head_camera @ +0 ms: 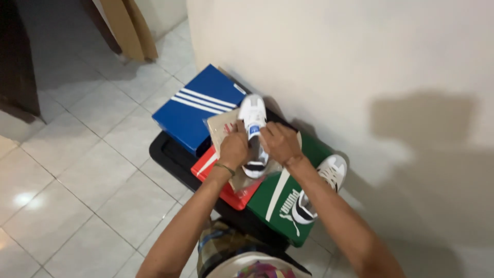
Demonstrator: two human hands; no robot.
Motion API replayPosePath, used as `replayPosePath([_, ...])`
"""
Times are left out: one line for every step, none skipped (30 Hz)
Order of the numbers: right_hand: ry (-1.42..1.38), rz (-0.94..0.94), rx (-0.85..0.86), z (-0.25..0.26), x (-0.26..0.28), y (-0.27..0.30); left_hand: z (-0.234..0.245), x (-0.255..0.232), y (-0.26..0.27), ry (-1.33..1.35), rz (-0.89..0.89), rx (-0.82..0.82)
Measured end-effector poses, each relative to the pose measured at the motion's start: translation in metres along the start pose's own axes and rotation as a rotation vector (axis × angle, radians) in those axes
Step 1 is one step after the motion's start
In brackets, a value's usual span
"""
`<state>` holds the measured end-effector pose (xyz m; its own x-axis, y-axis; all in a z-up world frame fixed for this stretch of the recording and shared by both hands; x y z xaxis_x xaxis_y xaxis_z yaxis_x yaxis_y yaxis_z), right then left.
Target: The person unboxes and packs sneakers, removing shoes from shoeboxes, turning them over by hand, and wrapping them in tissue paper inside the boxes.
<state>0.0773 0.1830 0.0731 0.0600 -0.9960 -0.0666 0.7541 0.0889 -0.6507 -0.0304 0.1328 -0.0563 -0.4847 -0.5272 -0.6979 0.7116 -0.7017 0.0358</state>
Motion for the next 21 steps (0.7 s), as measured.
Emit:
replayPosePath([-0.034, -0.034, 0.010, 0.002, 0.000, -0.002, 0.009, -0.005, 0.000, -0.029, -0.037, -0.064])
replayPosePath([-0.068, -0.067, 0.020, 0.003, 0.000, -0.003, 0.018, -0.009, 0.000, -0.059, -0.073, -0.128])
replayPosePath([-0.097, -0.104, 0.031, 0.004, -0.002, -0.003, 0.022, -0.015, 0.001, -0.085, -0.115, -0.189])
replayPosePath([-0.155, -0.206, -0.012, 0.009, -0.006, 0.002, 0.025, -0.016, 0.005, -0.037, -0.108, -0.235])
replayPosePath([-0.214, -0.303, -0.059, 0.016, -0.008, 0.005, 0.033, -0.018, 0.010, 0.011, -0.103, -0.287])
replayPosePath([-0.272, -0.399, -0.106, 0.020, -0.012, 0.006, 0.043, -0.021, 0.013, 0.060, -0.098, -0.338])
replayPosePath([-0.288, -0.449, -0.135, 0.022, -0.013, 0.005, 0.050, -0.029, 0.019, 0.081, -0.147, -0.385])
replayPosePath([-0.304, -0.499, -0.164, 0.024, -0.014, 0.006, 0.057, -0.036, 0.024, 0.102, -0.195, -0.433])
replayPosePath([-0.319, -0.557, -0.192, 0.024, -0.017, 0.010, 0.063, -0.041, 0.032, 0.121, -0.244, -0.473])
replayPosePath([-0.290, -0.550, -0.164, 0.020, -0.018, 0.012, 0.063, -0.041, 0.032, 0.111, -0.214, -0.447])
replayPosePath([-0.256, -0.547, -0.140, 0.017, -0.022, 0.014, 0.064, -0.043, 0.030, 0.102, -0.192, -0.419])
replayPosePath([-0.223, -0.543, -0.115, 0.012, -0.024, 0.018, 0.063, -0.045, 0.029, 0.093, -0.170, -0.390])
replayPosePath([-0.227, -0.611, -0.134, 0.006, -0.031, 0.023, 0.066, -0.049, 0.029, 0.079, -0.171, -0.402])
replayPosePath([-0.232, -0.679, -0.153, 0.000, -0.036, 0.026, 0.069, -0.053, 0.029, 0.065, -0.172, -0.414])
replayPosePath([-0.236, -0.747, -0.174, -0.003, -0.041, 0.030, 0.072, -0.056, 0.027, 0.050, -0.176, -0.425])
replayPosePath([-0.286, -0.803, -0.176, -0.008, -0.043, 0.034, 0.075, -0.058, 0.025, 0.072, -0.176, -0.438])
replayPosePath([-0.338, -0.853, -0.174, -0.011, -0.042, 0.036, 0.079, -0.057, 0.022, 0.095, -0.171, -0.454])
replayPosePath([-0.391, -0.903, -0.171, -0.012, -0.042, 0.039, 0.082, -0.057, 0.020, 0.119, -0.165, -0.469])
replayPosePath([-0.390, -0.903, -0.133, -0.011, -0.038, 0.038, 0.083, -0.057, 0.023, 0.118, -0.171, -0.466])
replayPosePath([-0.388, -0.903, -0.095, -0.011, -0.035, 0.037, 0.085, -0.057, 0.027, 0.117, -0.176, -0.464])
replayPosePath([-0.387, -0.905, -0.065, -0.013, -0.034, 0.035, 0.087, -0.059, 0.027, 0.113, -0.188, -0.461])
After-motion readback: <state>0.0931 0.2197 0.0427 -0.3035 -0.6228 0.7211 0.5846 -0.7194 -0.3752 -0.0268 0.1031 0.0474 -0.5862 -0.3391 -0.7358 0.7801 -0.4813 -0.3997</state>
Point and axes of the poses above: each hand's wrist, its own y-axis away from the middle knuckle, its own z-axis out of the back of the hand, x = y × z, the point moved 9 cm from there along -y, towards the middle knuckle, and after that the axes turned 2 degrees about -x, right-handed, at the moved point
